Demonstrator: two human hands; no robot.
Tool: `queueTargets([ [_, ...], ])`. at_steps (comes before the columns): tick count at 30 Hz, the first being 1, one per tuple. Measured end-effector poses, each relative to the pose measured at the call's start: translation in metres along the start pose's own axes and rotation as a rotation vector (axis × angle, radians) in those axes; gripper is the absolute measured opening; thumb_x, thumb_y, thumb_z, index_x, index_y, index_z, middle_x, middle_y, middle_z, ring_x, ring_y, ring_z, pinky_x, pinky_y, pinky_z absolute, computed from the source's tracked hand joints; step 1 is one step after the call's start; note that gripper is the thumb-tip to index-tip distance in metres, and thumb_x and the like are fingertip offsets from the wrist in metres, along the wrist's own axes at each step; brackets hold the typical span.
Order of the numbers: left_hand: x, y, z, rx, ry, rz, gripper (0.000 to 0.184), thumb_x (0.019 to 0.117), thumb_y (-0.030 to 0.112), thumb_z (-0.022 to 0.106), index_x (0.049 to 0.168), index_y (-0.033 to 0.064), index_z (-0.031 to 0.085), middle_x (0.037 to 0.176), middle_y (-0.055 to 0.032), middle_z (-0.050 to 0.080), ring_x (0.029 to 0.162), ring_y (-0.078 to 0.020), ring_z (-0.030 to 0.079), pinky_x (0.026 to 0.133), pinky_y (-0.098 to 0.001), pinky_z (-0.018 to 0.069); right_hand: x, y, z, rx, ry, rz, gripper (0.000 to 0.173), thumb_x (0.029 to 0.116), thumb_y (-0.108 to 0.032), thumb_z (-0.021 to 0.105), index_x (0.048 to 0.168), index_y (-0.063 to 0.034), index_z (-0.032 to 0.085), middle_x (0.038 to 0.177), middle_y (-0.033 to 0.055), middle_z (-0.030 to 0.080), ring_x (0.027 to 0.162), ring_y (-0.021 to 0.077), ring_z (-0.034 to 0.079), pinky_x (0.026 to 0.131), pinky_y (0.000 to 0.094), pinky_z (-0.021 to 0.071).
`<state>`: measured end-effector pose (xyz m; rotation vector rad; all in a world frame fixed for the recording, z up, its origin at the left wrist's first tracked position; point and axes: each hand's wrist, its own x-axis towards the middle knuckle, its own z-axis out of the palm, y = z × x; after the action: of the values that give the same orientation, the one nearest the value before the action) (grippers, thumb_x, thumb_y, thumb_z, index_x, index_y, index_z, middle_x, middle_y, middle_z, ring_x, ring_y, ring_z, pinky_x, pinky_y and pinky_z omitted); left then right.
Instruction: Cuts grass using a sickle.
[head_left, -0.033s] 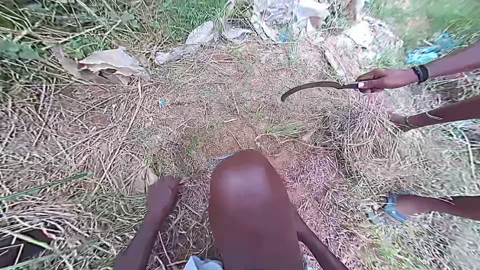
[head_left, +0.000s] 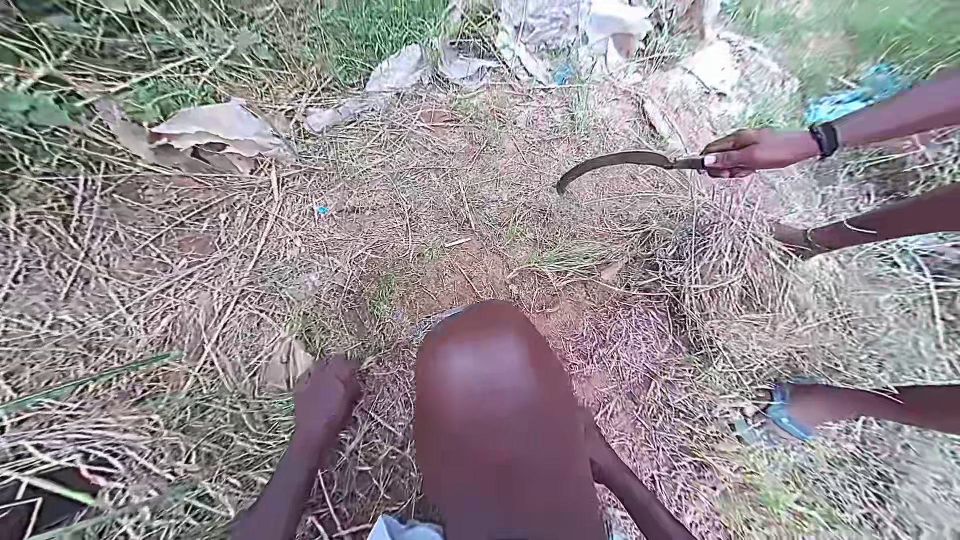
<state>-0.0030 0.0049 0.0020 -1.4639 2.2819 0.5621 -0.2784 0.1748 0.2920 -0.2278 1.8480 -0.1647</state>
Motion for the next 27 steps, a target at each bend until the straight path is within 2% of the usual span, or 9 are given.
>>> queueTargets([
  [1,-0.001,0.002,0.004,0.016,0.024,0.024,0.028,0.1002,0.012,0.060,0.125,0.0012,0.069,0.130,-0.0288,0.063,0.127,-0.0516,0.054,0.104,-0.0684,0.0407,0.071,0.080,0.020,0.256,0.060,-0.216,0.039,0.1084,0.001,0.032,0.145,0.0100,0.041,0.092,0.0161,0.062,0.065,0.0150,0.059,0.064,0.0232,0.0510],
  [2,-0.002,0.003,0.008,0.032,0.037,0.035,0.031,0.1010,0.016,0.060,0.128,0.0037,0.069,0.131,-0.0276,0.063,0.127,-0.0508,0.055,0.104,-0.0673,0.0407,0.142,0.153,0.040,0.513,0.029,-0.423,0.045,0.1054,-0.002,0.034,0.149,0.0083,0.038,0.086,0.0106,0.063,0.055,0.0105,0.057,0.052,0.0227,0.0516],
  [3,-0.002,0.004,0.011,0.044,0.042,0.039,0.033,0.1013,0.021,0.060,0.130,0.0052,0.068,0.132,-0.0270,0.063,0.127,-0.0506,0.054,0.105,-0.0673,0.0402,0.192,0.203,0.054,0.677,-0.035,-0.523,0.050,0.1041,-0.008,0.038,0.153,0.0028,0.035,0.089,0.0071,0.066,0.055,0.0089,0.059,0.049,0.0240,0.0528],
  [5,-0.002,0.007,0.011,0.047,0.074,0.050,0.038,0.1001,0.029,0.064,0.130,0.0064,0.069,0.133,-0.0260,0.063,0.128,-0.0507,0.053,0.107,-0.0687,0.0373,0.226,0.244,0.065,0.795,-0.055,-0.541,0.052,0.1045,-0.015,0.042,0.155,-0.0052,0.036,0.093,0.0053,0.069,0.055,0.0105,0.060,0.049,0.0274,0.0542],
  [12,-0.002,0.026,-0.011,-0.055,0.212,0.123,0.038,0.0978,0.027,0.068,0.132,0.0097,0.068,0.139,-0.0253,0.061,0.137,-0.0535,0.045,0.111,-0.0765,0.0262,0.219,0.262,0.075,0.922,0.120,-0.472,0.052,0.1065,-0.013,0.037,0.157,-0.0033,0.030,0.095,0.0061,0.070,0.053,0.0111,0.060,0.046,0.0266,0.0532],
  [15,0.017,0.023,0.009,-0.041,0.342,0.226,0.037,0.0967,0.031,0.066,0.128,0.0114,0.070,0.132,-0.0220,0.065,0.131,-0.0500,0.053,0.106,-0.0741,0.0352,0.218,0.264,0.078,1.005,0.177,-0.479,0.052,0.1065,-0.012,0.036,0.157,-0.0018,0.029,0.094,0.0079,0.069,0.051,0.0116,0.060,0.043,0.0263,0.0523],
  [18,0.028,0.035,0.017,-0.017,0.344,0.278,0.034,0.0993,0.033,0.062,0.122,0.0098,0.073,0.124,-0.0196,0.069,0.124,-0.0465,0.059,0.100,-0.0704,0.0416,0.220,0.261,0.078,1.058,0.259,-0.467,0.053,0.1054,-0.012,0.036,0.156,-0.0015,0.028,0.091,0.0071,0.068,0.051,0.0109,0.059,0.043,0.0255,0.0519],
  [24,0.034,0.096,0.007,-0.087,0.186,0.285,0.031,0.1057,0.016,0.049,0.127,0.0084,0.070,0.123,-0.0209,0.069,0.121,-0.0426,0.061,0.104,-0.0613,0.0429,0.229,0.252,0.070,1.156,0.364,-0.443,0.051,0.1081,-0.009,0.034,0.158,-0.0008,0.026,0.091,0.0083,0.068,0.052,0.0098,0.059,0.044,0.0237,0.0505],
  [27,0.018,0.178,-0.080,-0.038,-0.307,0.129,0.042,0.1120,0.017,0.038,0.150,0.0023,0.049,0.151,-0.0211,0.052,0.144,-0.0393,0.043,0.118,-0.0537,0.0316,0.239,0.245,0.068,1.160,0.361,-0.454,0.052,0.1076,-0.010,0.035,0.157,0.0012,0.026,0.094,0.0077,0.067,0.053,0.0088,0.059,0.045,0.0228,0.0505],
])
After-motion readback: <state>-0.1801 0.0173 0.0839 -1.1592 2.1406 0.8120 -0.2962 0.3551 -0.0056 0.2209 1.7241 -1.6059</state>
